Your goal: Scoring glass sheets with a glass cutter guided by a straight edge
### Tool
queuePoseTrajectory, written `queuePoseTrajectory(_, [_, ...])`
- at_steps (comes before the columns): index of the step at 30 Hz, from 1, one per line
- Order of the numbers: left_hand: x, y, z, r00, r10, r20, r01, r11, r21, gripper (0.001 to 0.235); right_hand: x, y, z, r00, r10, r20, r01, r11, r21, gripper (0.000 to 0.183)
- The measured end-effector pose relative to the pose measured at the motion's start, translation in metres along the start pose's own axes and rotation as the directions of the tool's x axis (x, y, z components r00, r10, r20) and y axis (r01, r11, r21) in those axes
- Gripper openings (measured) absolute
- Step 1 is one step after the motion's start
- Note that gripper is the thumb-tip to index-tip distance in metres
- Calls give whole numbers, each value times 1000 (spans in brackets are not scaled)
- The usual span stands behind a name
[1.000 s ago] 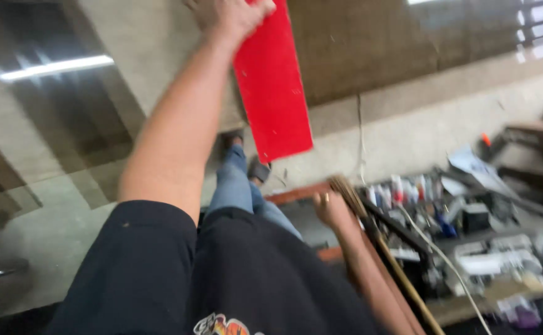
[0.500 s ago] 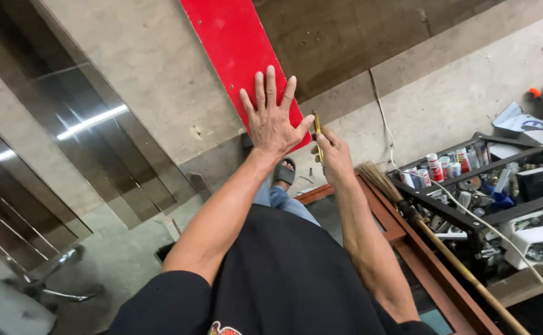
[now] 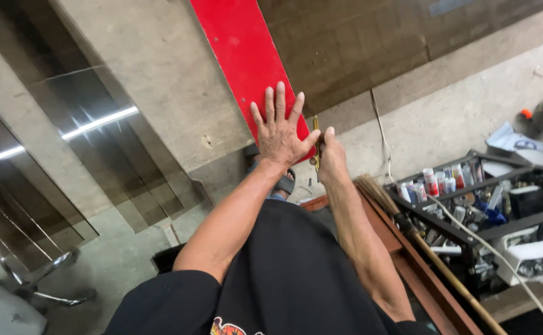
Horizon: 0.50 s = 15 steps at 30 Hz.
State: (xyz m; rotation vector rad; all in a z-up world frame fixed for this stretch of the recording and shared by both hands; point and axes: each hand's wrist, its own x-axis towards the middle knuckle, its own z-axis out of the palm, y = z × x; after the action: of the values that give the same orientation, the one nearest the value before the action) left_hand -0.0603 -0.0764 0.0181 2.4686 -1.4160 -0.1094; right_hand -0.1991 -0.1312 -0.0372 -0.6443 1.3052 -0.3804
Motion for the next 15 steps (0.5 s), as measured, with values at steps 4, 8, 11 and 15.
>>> queuePoseTrajectory(4, [0, -3, 3, 999, -8, -47, 6, 999, -33, 99, 8, 9, 3, 987, -48, -151, 45, 999, -26, 43])
queuePoseTrajectory(8, [-3, -3, 2, 998, -23, -66, 19, 997, -69, 105, -6, -2, 15, 974, -37, -222, 34, 999, -18, 46])
queuePoseTrajectory(11, [-5, -7, 2, 995, -8, -98, -11, 981, -194, 95, -6, 2, 12, 998, 9, -69, -5, 998, 56, 51])
queuePoseTrajectory(15, [-26, -28, -26, 965, -159, -209, 62, 911, -408, 82, -70, -23, 45, 993, 113, 45, -118, 987, 106, 51])
